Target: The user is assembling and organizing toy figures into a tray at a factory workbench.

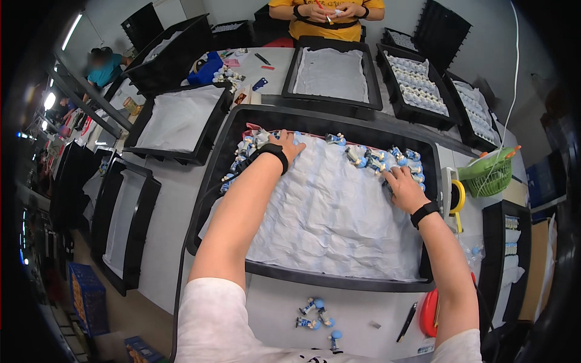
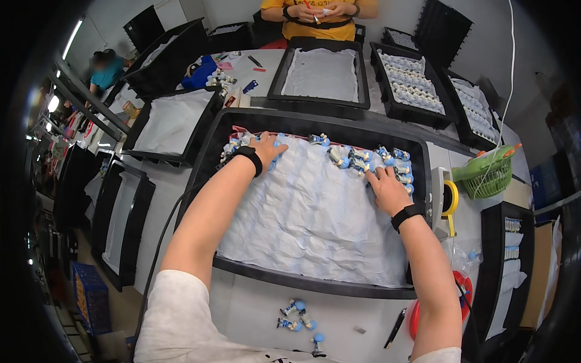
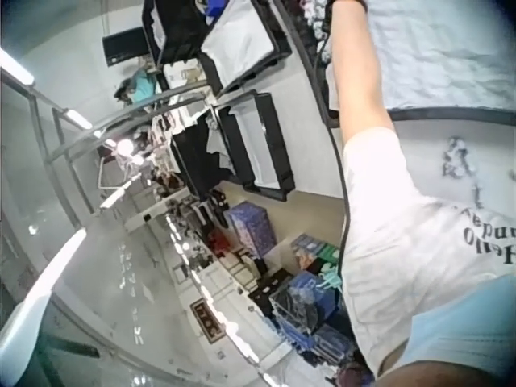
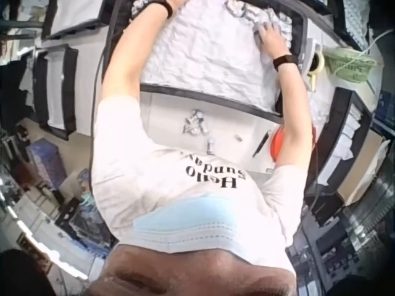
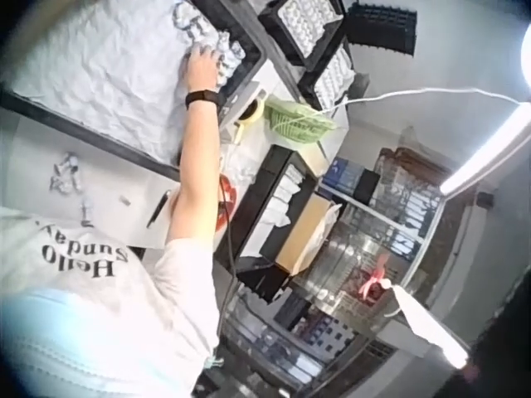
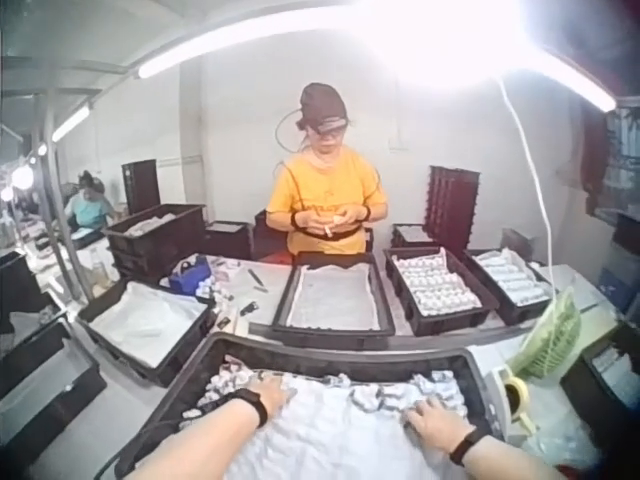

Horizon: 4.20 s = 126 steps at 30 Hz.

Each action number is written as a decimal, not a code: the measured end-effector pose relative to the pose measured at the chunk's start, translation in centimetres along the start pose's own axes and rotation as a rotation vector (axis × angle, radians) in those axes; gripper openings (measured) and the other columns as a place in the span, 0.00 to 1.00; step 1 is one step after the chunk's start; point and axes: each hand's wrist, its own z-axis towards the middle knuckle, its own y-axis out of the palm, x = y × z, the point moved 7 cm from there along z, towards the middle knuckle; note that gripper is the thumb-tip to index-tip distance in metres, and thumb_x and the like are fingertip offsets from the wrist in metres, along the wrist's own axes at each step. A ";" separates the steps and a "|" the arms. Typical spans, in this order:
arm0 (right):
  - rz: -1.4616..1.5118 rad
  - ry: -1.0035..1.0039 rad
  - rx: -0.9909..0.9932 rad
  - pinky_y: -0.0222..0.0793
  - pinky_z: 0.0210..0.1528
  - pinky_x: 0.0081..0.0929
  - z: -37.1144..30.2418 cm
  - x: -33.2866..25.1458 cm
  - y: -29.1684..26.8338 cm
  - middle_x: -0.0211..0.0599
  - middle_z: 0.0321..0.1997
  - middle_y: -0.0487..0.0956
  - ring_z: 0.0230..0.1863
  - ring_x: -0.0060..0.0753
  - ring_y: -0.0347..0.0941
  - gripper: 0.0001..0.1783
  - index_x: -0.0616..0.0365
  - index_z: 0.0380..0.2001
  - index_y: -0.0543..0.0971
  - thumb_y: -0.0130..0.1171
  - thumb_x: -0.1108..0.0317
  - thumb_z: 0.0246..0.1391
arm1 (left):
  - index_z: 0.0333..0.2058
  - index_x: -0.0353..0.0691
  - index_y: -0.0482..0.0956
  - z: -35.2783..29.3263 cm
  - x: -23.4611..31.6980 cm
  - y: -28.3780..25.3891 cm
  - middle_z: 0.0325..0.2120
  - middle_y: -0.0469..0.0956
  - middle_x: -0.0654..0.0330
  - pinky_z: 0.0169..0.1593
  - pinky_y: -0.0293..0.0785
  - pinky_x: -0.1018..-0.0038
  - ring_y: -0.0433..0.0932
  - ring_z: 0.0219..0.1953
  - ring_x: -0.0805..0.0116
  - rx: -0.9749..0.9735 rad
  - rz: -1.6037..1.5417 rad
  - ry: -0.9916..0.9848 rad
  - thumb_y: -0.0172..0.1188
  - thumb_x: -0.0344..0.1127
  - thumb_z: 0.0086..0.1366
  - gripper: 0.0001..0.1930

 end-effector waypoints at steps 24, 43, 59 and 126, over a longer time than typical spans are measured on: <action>-0.093 0.081 -0.112 0.70 0.35 0.37 1.1 1.0 1.6 0.42 0.37 0.71 0.36 0.45 0.73 0.26 0.48 0.47 0.65 0.50 0.79 0.41 | 0.36 0.41 0.67 -17.7 0.8 -9.2 0.31 0.67 0.59 0.39 0.66 0.72 0.69 0.34 0.61 0.712 -0.950 0.109 0.59 0.24 0.36 0.23; 0.492 -0.076 0.198 0.68 0.37 0.33 -7.2 -9.4 -12.2 0.42 0.40 0.69 0.34 0.48 0.71 0.22 0.55 0.39 0.71 0.53 0.81 0.35 | 0.39 0.38 0.66 -28.4 19.7 11.0 0.35 0.65 0.49 0.35 0.74 0.67 0.67 0.40 0.52 0.183 -0.508 0.127 0.58 0.22 0.39 0.23; 0.053 -0.304 -0.374 0.70 0.18 0.25 -21.9 -22.4 -0.5 0.43 0.38 0.66 0.23 0.35 0.72 0.26 0.55 0.45 0.67 0.57 0.70 0.38 | 0.46 0.36 0.66 -23.5 5.8 -4.5 0.44 0.69 0.50 0.50 0.64 0.67 0.67 0.47 0.54 0.409 -0.772 0.264 0.61 0.37 0.47 0.27; 0.158 0.164 -0.064 0.62 0.45 0.31 -1.1 4.5 -4.5 0.42 0.39 0.70 0.41 0.45 0.64 0.20 0.59 0.30 0.73 0.58 0.73 0.24 | 0.38 0.38 0.74 -34.0 9.2 7.4 0.33 0.71 0.54 0.36 0.69 0.71 0.72 0.33 0.56 0.250 -1.209 -0.094 0.54 0.26 0.51 0.13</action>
